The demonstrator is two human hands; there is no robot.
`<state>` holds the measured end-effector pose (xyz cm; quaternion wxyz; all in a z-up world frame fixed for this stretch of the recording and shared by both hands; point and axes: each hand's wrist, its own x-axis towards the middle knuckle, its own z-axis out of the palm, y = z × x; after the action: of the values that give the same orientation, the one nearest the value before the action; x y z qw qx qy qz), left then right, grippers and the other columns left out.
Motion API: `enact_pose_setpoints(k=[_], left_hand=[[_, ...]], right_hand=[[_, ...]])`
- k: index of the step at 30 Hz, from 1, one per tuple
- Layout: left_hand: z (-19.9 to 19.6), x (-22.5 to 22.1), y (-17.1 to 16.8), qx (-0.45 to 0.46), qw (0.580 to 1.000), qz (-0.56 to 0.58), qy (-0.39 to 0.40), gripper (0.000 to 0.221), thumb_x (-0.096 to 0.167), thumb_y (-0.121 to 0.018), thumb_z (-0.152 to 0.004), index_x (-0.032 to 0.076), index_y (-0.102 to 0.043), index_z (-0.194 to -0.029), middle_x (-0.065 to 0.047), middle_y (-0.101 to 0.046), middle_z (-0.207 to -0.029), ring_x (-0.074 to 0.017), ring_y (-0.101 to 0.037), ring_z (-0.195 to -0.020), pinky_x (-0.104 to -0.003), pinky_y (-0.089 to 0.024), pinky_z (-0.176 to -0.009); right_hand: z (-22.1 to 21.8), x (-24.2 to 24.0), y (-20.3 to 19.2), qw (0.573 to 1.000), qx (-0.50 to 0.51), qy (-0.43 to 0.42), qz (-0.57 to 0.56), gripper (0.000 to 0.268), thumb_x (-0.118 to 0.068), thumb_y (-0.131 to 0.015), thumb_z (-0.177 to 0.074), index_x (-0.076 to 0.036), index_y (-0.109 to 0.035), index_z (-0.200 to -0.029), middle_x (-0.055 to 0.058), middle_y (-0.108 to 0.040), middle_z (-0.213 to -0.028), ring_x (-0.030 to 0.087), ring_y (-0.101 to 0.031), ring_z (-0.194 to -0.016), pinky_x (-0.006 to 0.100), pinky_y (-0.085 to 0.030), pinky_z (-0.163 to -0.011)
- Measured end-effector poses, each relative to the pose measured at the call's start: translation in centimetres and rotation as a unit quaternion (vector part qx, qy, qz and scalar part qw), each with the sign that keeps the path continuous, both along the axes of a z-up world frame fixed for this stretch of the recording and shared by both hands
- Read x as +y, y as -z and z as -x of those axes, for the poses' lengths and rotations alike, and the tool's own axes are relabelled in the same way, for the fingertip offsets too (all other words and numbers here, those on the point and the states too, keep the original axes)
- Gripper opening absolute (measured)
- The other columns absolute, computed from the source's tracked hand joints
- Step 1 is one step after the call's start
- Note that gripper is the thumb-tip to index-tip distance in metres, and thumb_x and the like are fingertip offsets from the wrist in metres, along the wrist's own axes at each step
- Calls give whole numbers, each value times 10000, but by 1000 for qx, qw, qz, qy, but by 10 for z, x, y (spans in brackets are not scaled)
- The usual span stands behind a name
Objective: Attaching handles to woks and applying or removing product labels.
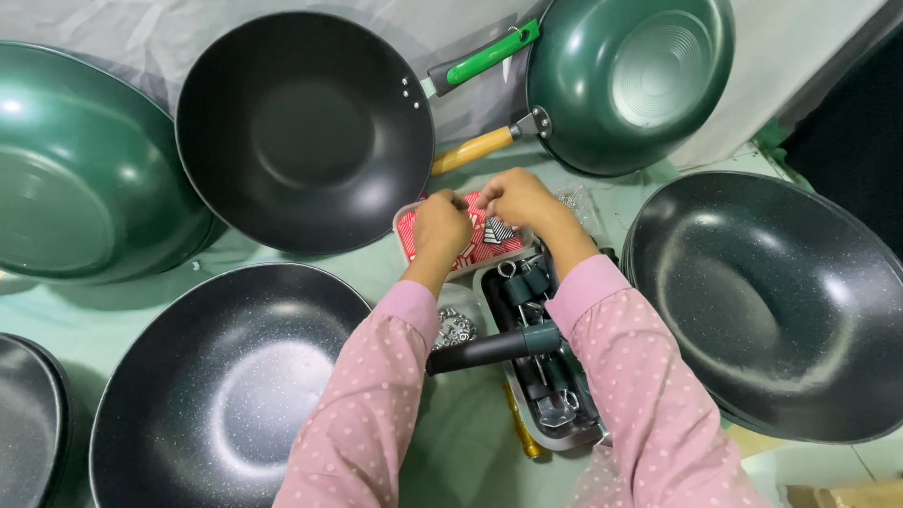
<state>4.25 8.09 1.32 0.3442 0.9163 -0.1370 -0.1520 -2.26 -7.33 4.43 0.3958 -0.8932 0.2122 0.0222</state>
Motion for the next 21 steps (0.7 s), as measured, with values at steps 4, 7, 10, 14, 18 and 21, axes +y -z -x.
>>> enact_pose_setpoints(k=[4, 7, 10, 14, 18, 21], left_hand=[[12, 12, -10, -48, 995, -63, 53, 213, 148, -700, -870, 203, -779, -1060, -126, -716, -1095, -369, -682, -1152, -497, -593, -918], [18, 17, -17, -104, 974, -136, 146, 177, 175, -728, -866, 231, -787, -1023, -180, -591, -1274, -450, -539, -1298, -535, -551, -972], [30, 26, -24, -134, 947, -179, 229, 270, 184, -721, -881, 169, -760, -1147, -209, -552, -1284, -455, -492, -1321, -585, -552, -951], [25, 31, -18, -194, 936, -165, 244, 268, 91, -641, -915, 67, -744, -1161, -225, -590, -1188, -452, -563, -1234, -535, -597, -897], [18, 34, -2, -260, 919, -148, 256, 229, 71, -647, -893, 37, -764, -1086, -246, -632, -1108, -476, -619, -1161, -499, -614, -888], [16, 36, 6, -263, 916, -141, 269, 312, 47, -658, -900, -18, -698, -1202, -277, -602, -1164, -514, -585, -1202, -528, -599, -918]], right_hand=[[3, 21, -6, 978, 53, -109, 168, 167, -194, -731, -838, -290, -823, -939, 55, -796, -931, 315, -733, -1032, 426, -585, -929], [0, 27, 3, 966, 61, -137, 210, 150, -216, -707, -824, -266, -815, -916, 51, -788, -917, 313, -734, -1016, 422, -589, -923], [6, 32, -1, 964, 73, -152, 205, 210, -133, -665, -789, -194, -810, -929, 112, -776, -940, 363, -721, -1040, 481, -579, -926], [9, 31, -12, 970, 73, -135, 187, 139, -229, -739, -782, -271, -817, -889, 41, -788, -944, 315, -719, -1067, 427, -571, -936], [12, 33, -19, 972, 79, -131, 180, 138, -253, -762, -784, -279, -827, -903, 46, -787, -979, 307, -704, -1110, 424, -555, -961], [14, 34, -20, 972, 86, -130, 176, 147, -275, -776, -785, -274, -829, -923, 33, -788, -981, 291, -704, -1114, 421, -560, -956]])
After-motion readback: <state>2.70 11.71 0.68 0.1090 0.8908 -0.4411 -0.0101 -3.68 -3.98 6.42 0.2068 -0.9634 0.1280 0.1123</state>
